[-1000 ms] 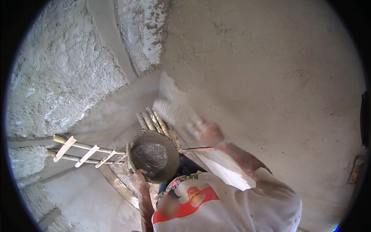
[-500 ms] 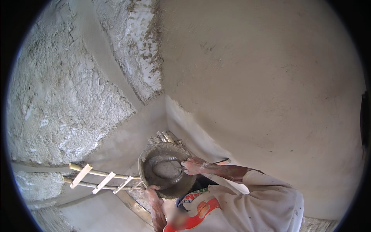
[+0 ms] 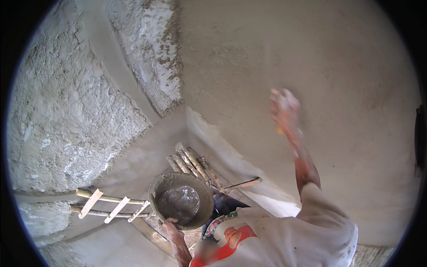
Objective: The person applies wet plaster to an interior corner wall and smooths it using a wooden float and a trowel. The person stands on a wooden scaffold, repeatedly scooping plaster from a bucket and spreading it onto the wall surface.
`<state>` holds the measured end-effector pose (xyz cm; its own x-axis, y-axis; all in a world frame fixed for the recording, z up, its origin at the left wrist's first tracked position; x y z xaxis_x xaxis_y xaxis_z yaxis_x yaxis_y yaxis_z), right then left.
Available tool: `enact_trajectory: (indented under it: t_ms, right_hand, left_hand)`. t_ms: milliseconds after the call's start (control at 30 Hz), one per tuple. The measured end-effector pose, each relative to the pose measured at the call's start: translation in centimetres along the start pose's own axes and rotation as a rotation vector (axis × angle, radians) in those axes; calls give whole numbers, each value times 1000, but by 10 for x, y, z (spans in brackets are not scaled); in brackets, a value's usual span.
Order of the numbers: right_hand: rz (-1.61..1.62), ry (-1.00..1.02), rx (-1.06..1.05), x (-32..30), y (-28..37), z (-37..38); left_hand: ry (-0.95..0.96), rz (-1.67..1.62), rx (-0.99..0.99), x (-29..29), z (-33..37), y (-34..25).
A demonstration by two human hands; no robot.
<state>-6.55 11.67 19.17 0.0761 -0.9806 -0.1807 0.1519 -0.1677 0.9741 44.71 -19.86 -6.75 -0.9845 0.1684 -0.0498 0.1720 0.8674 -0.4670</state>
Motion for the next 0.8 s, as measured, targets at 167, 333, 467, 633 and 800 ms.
enact_trajectory:
  t_ms: [167,333,467,633,800]
  right_hand:
    - [-654,292,-329,-1,17,-81]
    - [-992,883,-556,117,-112,-193]
    - [-1187,1248,-546,166,-191,-258]
    - [-954,1380,-412,190,-220,-275]
    - [-655,1412,-130,174,-172,-236]
  left_hand:
    - [59,25,15,18,-5,1]
    - [111,29,130,26,4,-5]
    - [256,178,246,45,1,0]
    - [238,142,167,50,-1,8]
    - [166,-9,37,27,14,11]
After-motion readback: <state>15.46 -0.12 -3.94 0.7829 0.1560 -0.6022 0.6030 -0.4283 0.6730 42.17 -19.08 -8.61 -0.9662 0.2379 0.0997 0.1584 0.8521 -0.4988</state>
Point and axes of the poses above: each hand's wrist, its own z-axis towards the middle knuckle, its own x-axis out of the palm, y = z × x, the point moved 8 cm from there along z, towards the middle knuckle, and after that the axes turned 14 degrees about -x, right-handed, at the moved point
